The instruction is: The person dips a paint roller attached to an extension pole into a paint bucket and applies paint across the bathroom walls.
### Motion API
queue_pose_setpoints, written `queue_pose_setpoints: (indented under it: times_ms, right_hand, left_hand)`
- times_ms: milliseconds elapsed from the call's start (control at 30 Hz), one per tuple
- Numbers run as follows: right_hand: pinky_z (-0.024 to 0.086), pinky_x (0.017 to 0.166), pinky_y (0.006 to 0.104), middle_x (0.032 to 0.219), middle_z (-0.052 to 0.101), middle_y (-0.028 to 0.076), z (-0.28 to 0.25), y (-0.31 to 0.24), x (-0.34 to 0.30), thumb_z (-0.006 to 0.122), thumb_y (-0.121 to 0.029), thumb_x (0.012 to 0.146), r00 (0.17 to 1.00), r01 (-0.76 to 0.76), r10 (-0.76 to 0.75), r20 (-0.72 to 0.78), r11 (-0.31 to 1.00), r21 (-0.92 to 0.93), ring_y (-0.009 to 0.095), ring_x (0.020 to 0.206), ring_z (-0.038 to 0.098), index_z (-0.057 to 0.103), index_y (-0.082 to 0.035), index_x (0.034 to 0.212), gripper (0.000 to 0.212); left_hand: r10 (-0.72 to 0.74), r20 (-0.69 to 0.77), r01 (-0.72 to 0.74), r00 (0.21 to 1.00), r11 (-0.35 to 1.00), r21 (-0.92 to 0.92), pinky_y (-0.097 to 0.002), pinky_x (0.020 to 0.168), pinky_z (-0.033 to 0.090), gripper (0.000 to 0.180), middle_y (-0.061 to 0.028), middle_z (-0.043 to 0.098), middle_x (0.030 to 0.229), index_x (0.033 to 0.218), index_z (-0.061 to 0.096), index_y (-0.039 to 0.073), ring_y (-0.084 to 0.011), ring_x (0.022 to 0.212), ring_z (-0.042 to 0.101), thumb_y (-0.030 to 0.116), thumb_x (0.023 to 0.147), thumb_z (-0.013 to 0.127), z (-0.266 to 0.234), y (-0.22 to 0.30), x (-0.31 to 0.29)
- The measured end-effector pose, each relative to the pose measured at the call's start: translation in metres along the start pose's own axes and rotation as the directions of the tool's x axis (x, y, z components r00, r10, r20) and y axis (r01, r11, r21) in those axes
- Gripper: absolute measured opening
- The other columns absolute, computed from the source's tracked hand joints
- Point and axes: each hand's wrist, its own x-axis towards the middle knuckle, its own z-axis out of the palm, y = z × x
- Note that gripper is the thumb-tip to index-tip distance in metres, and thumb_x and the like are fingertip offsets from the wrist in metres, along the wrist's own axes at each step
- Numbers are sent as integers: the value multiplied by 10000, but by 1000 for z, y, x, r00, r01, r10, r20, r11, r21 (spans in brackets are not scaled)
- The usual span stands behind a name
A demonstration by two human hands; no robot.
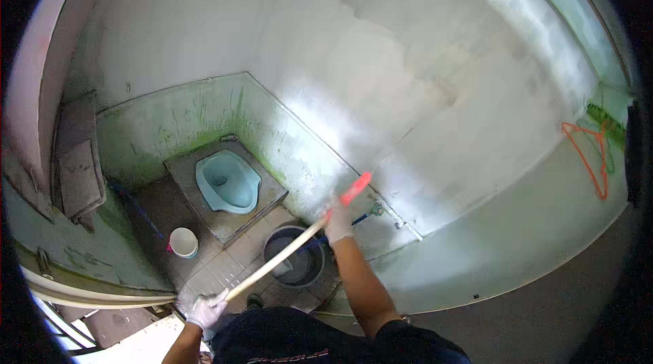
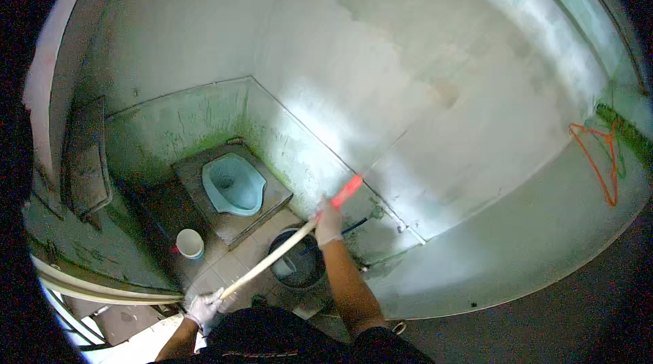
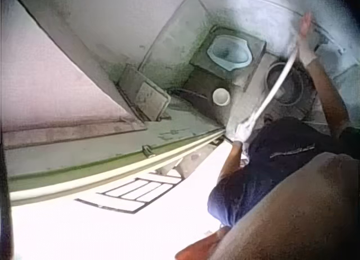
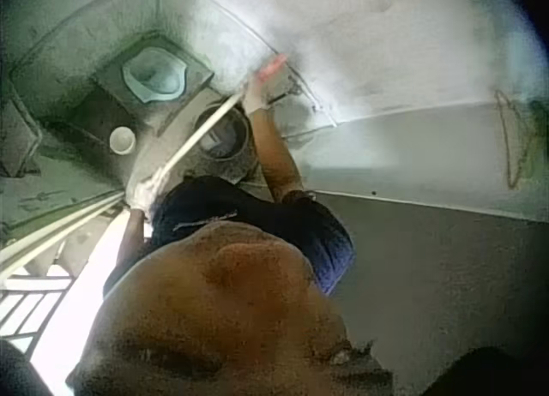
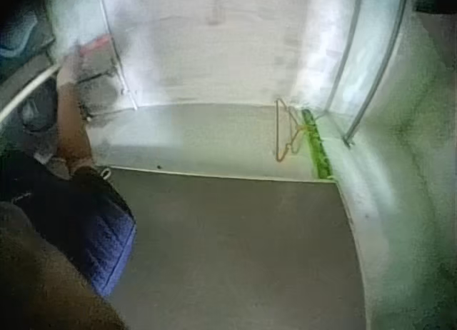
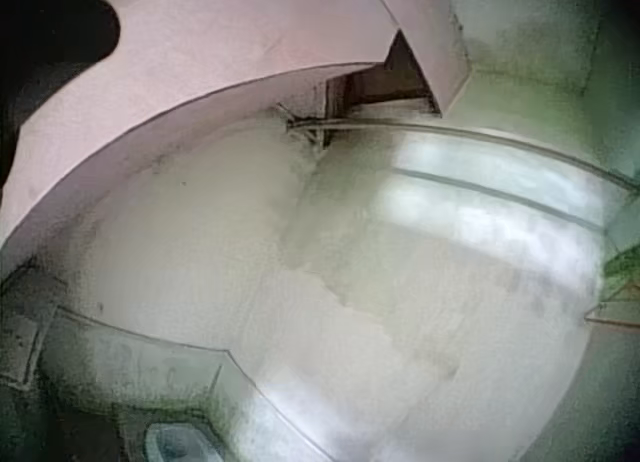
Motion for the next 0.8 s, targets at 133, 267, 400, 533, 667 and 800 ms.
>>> queue_pose_setpoints:
  times_ms: [133,267,400,533,667,800]
  right_hand:
    - [366,441,314,556,382,-22,9,-1,-10,611,-285,908,999,9,-12,48,998,64,137,436,394,434,-151,721,291]
    - [345,429,275,572,412,-24,21,-107,5,629,-245,881,960,249,-257,107,965,84,118,448,413,454,-138,750,244]
    - [304,441,250,560,341,-75,40,-213,30,646,-279,872,940,304,-318,123,946,116,76,453,345,423,-195,714,286]
    - [306,456,245,556,339,-79,53,-230,22,647,-297,875,923,335,-347,168,937,98,72,463,347,409,-207,704,307]
    - [370,442,279,600,414,-22,25,-129,26,560,-319,930,951,253,-265,160,963,92,123,461,412,488,-113,822,244]
    - [384,446,312,562,380,-30,1,2,-2,592,-271,910,989,75,-81,125,996,49,144,453,433,423,-149,771,251]
  left_hand:
    - [220,-72,-200,973,956,216,-411,595,517,348,-149,648,725,1205,622,225,-296,646,648,255,858,632,13,2,-15]
    - [94,133,-107,987,989,100,-420,651,516,383,-158,640,822,1278,571,188,-315,726,647,251,901,575,-15,92,35]
    - [186,0,-185,983,976,-114,-396,696,502,413,-187,623,870,1292,557,259,-358,775,622,272,884,618,-10,157,67]
    - [251,-63,-255,966,964,-79,-383,670,501,431,-172,630,836,1295,555,261,-347,729,618,240,872,635,-16,169,73]
    - [219,-69,-222,973,974,-49,-354,632,497,417,-158,648,816,1285,567,219,-260,676,643,224,872,626,-8,105,56]
    - [101,-96,-112,990,987,-119,-341,649,506,364,-142,662,771,1230,611,180,-189,658,659,243,872,620,13,5,3]
